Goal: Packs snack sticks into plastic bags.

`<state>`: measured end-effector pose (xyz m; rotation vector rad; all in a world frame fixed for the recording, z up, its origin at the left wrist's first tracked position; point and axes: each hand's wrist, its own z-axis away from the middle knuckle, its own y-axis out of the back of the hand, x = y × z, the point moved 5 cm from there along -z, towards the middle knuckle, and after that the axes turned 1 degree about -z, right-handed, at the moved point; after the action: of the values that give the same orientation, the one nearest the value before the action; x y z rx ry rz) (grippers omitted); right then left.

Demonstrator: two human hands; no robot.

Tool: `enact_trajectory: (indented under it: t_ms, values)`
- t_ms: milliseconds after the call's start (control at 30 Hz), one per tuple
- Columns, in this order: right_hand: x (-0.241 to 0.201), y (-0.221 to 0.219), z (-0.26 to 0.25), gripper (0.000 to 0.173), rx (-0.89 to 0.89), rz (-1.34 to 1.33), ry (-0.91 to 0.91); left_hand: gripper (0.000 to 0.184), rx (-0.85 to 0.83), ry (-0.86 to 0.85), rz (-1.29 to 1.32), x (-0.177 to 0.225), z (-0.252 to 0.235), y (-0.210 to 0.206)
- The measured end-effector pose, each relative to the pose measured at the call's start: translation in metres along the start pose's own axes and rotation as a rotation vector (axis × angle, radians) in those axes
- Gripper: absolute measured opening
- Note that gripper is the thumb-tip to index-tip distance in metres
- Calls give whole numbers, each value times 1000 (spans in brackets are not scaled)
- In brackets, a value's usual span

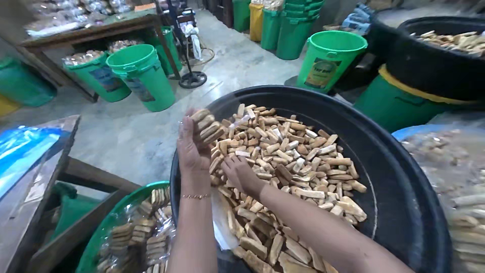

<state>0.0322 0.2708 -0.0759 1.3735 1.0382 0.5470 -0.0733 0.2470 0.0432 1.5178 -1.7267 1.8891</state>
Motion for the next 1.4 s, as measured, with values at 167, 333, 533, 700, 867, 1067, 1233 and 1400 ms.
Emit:
enact_trajectory:
  t_ms: [167, 333, 533, 700, 867, 1067, 1233, 1400]
  values:
    - [17, 21, 45, 32, -419, 16, -2, 35, 11, -47, 18, 11, 5, -4]
    - [42, 69, 26, 34, -269, -121, -284, 31, 7, -57, 20, 17, 9, -11]
    - [59, 45, -52, 44, -295, -197, -452, 32, 59, -10, 20, 6, 9, -11]
    - [59, 38, -39, 45, -199, -310, -507, 30, 121, 25, -8, 2, 8, -12]
    - [76, 55, 9, 47, -372, -254, -422, 35, 58, 3, 57, 5, 10, -10]
    - [57, 70, -6, 33, -419, -234, -251, 35, 35, 6, 82, 9, 12, -12]
    - [31, 35, -38, 39, -398, -135, -247, 34, 29, 16, 96, 4, 8, -9]
    - [30, 29, -33, 42, -323, -213, -297, 34, 41, 25, 63, 2, 9, -9]
